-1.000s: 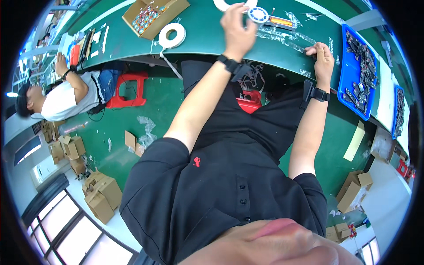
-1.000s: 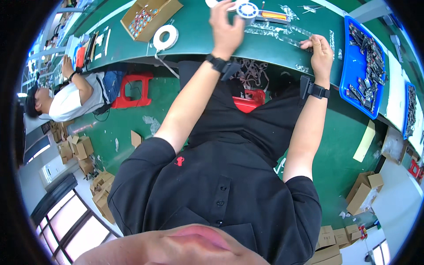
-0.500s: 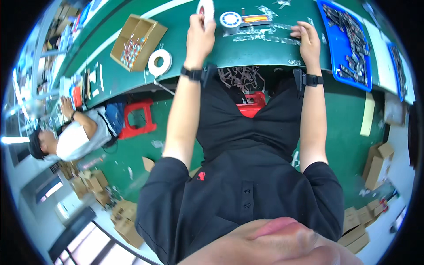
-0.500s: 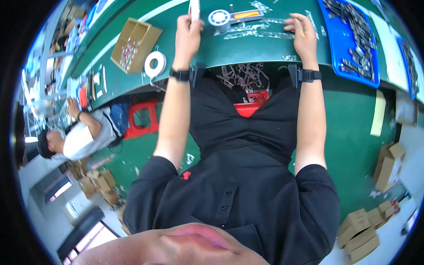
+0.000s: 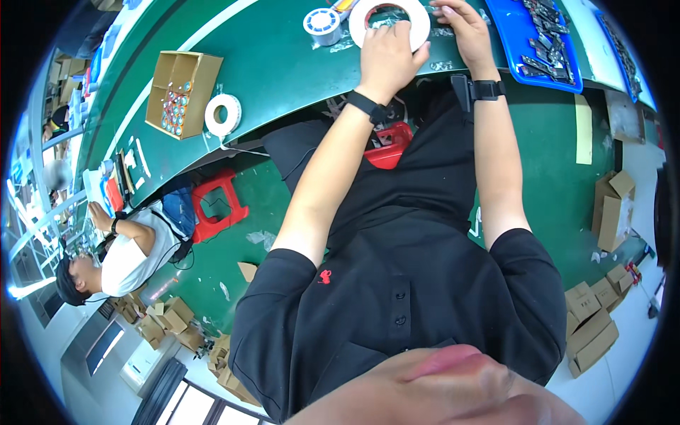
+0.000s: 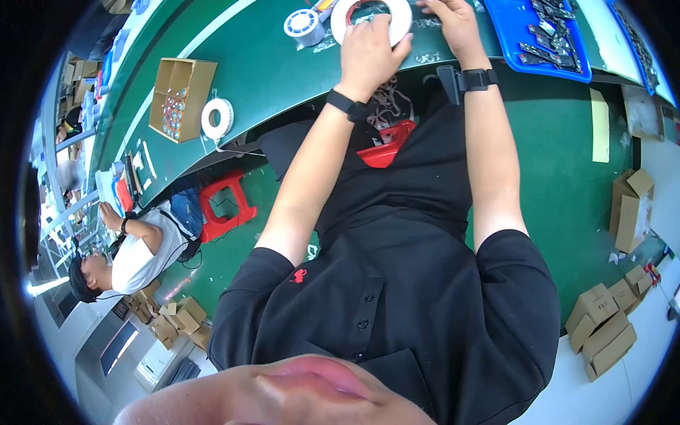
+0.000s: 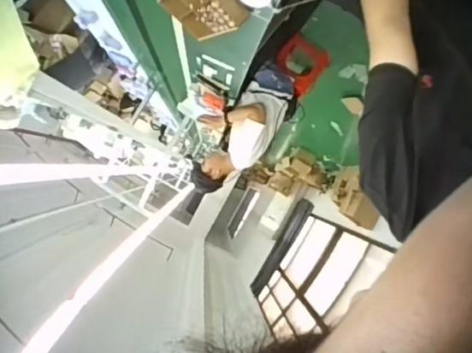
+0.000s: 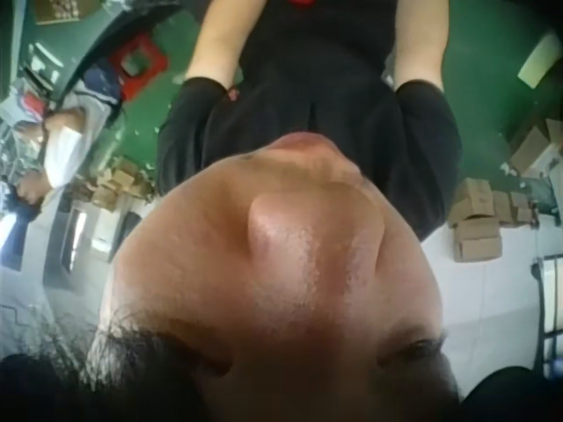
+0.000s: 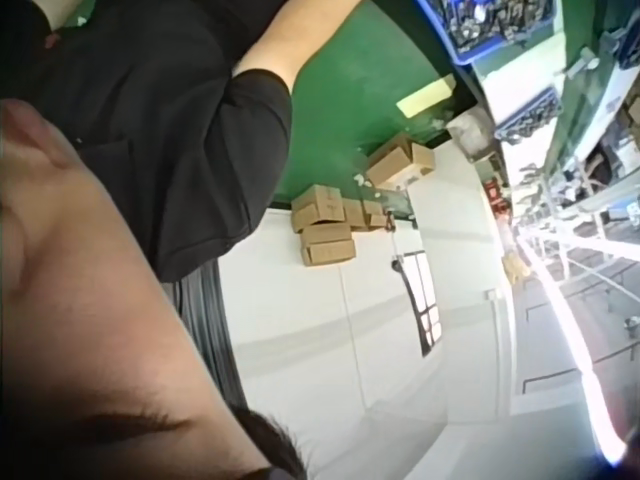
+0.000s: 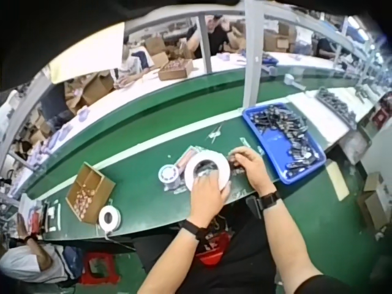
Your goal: Assembling small electronic components and wiring at a factory workbench.
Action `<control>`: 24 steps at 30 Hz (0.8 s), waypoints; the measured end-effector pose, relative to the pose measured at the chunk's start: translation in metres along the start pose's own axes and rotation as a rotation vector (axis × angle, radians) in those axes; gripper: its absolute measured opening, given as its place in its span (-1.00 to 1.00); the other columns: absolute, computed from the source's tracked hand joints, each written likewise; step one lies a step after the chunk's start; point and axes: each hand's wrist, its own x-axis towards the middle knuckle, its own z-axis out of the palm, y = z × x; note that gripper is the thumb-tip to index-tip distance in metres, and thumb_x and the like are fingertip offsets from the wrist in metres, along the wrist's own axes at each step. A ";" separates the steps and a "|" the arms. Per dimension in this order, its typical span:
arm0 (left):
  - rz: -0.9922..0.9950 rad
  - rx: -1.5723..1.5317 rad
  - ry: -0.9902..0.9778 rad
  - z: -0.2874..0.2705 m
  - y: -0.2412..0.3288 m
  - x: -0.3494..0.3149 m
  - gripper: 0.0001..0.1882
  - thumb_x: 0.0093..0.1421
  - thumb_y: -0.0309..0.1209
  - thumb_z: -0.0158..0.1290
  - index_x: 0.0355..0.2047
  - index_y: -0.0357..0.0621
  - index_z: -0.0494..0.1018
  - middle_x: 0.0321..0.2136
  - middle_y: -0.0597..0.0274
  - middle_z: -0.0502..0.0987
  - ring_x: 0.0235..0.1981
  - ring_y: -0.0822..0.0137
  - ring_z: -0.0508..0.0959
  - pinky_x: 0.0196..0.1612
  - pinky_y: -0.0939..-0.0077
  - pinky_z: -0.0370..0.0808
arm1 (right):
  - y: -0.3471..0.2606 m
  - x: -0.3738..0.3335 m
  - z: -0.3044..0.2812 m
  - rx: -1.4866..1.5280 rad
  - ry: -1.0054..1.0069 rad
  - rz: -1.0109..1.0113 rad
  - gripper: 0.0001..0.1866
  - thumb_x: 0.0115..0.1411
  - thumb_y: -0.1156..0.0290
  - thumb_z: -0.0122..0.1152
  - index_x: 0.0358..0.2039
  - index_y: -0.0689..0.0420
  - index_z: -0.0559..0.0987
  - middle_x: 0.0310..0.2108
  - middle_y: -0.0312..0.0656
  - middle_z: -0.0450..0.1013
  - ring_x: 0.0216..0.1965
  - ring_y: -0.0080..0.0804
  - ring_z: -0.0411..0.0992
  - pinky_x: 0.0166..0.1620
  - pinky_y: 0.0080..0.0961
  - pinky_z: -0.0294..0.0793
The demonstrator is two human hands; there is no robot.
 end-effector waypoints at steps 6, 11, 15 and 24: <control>0.003 -0.034 -0.007 -0.005 0.007 -0.004 -0.56 0.09 -0.11 0.31 -0.21 -0.16 0.47 -0.52 0.05 0.56 -0.39 0.02 0.59 -0.18 0.15 0.45 | -0.017 -0.009 0.023 -0.445 -0.058 -0.162 -0.73 0.40 0.45 0.15 0.05 0.27 0.62 -0.03 -0.20 0.61 0.04 -0.41 0.51 0.14 -0.48 0.46; 0.034 -0.067 0.047 -0.003 0.004 -0.006 -0.54 0.06 -0.10 0.34 -0.18 -0.12 0.48 -0.51 0.12 0.55 -0.38 0.08 0.58 -0.18 0.20 0.44 | -0.020 -0.010 0.018 -0.260 -0.075 -0.188 -0.81 0.38 0.48 0.17 -0.06 0.24 0.64 -0.21 -0.31 0.59 -0.19 -0.56 0.50 -0.08 -0.60 0.48; 0.008 -0.058 0.043 -0.003 0.003 -0.005 -0.55 0.05 -0.11 0.35 -0.20 -0.11 0.49 -0.52 0.14 0.56 -0.39 0.10 0.59 -0.21 0.22 0.45 | -0.009 -0.004 0.002 -0.168 -0.069 -0.089 -0.91 0.35 0.47 0.22 -0.17 0.16 0.61 -0.37 -0.40 0.50 -0.37 -0.68 0.39 -0.27 -0.71 0.36; -0.006 -0.074 0.108 -0.003 0.003 -0.008 -0.59 0.01 -0.08 0.35 -0.31 -0.09 0.53 -0.57 0.13 0.55 -0.45 0.12 0.58 -0.25 0.22 0.47 | -0.009 -0.006 0.005 -0.222 -0.055 -0.123 -0.94 0.33 0.49 0.24 -0.21 0.15 0.58 -0.41 -0.41 0.46 -0.40 -0.69 0.37 -0.31 -0.72 0.33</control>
